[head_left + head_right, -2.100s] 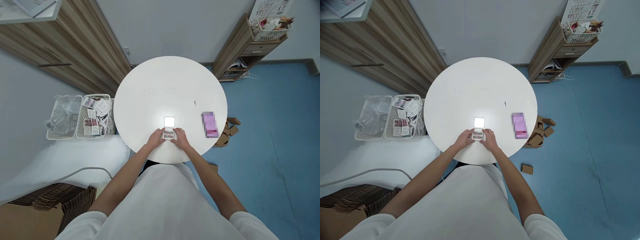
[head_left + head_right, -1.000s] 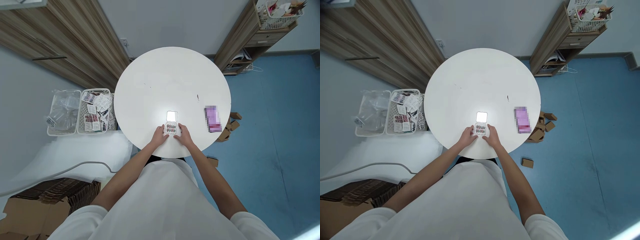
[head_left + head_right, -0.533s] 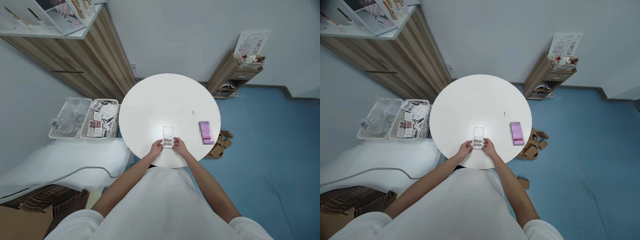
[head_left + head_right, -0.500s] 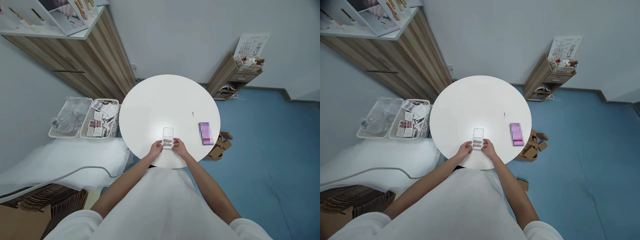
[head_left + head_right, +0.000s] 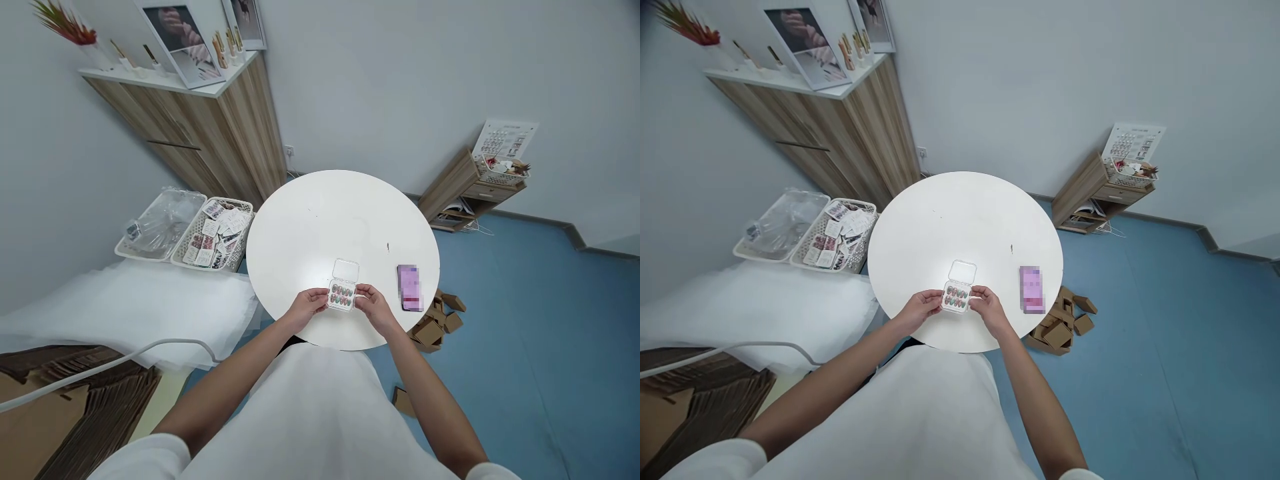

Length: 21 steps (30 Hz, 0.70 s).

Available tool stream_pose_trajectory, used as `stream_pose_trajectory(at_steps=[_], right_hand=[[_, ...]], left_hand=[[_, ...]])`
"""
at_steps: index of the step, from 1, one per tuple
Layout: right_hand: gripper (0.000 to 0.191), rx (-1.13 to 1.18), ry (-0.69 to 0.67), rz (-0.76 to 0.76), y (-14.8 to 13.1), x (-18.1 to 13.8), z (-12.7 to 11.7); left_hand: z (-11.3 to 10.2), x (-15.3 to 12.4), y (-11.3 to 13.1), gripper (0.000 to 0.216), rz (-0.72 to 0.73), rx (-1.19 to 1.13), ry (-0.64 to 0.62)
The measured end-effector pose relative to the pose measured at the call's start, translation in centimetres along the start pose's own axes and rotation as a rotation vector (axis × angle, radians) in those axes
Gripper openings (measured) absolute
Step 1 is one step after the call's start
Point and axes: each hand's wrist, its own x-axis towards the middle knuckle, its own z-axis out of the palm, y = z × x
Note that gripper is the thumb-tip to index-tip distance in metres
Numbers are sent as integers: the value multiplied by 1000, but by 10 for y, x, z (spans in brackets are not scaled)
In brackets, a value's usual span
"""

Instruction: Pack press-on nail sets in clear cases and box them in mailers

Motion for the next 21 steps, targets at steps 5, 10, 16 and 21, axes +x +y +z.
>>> stream_pose_trajectory(at_steps=[5, 10, 16, 21], right_hand=[[39, 113, -26, 119, -14, 7, -4], [38, 98, -35, 102, -20, 11, -3], [39, 46, -5, -9, -24, 6, -1], [31, 9, -7, -62, -26, 0, -1]], left_hand=[[6, -12, 5, 38, -12, -42, -10], [10, -17, 4, 34, -36, -69, -32], [13, -18, 1, 33, -37, -93, -55], [18, -20, 1, 30, -47, -128, -43]])
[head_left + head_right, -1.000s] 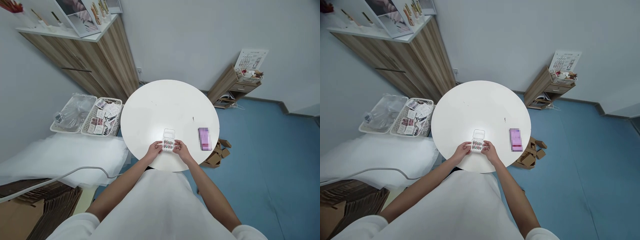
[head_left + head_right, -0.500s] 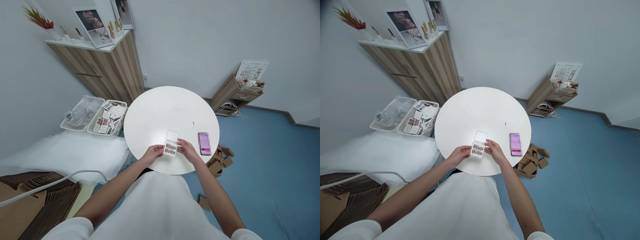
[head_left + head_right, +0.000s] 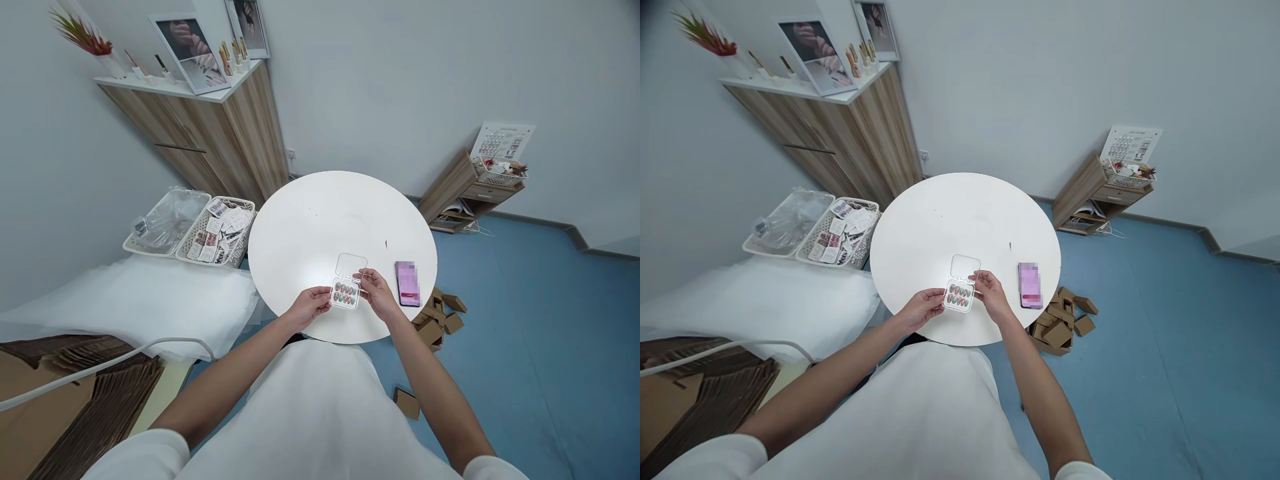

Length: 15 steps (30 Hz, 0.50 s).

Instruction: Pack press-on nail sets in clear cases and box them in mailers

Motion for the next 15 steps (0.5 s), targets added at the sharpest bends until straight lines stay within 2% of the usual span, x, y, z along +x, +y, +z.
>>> stream_pose_trajectory(at_steps=[3, 15], right_hand=[[24, 19, -16, -13, 4, -3, 1], [18, 134, -11, 5, 18, -3, 7]], left_hand=[[3, -2, -1, 29, -7, -26, -4], [1, -5, -4, 22, -18, -179, 26]])
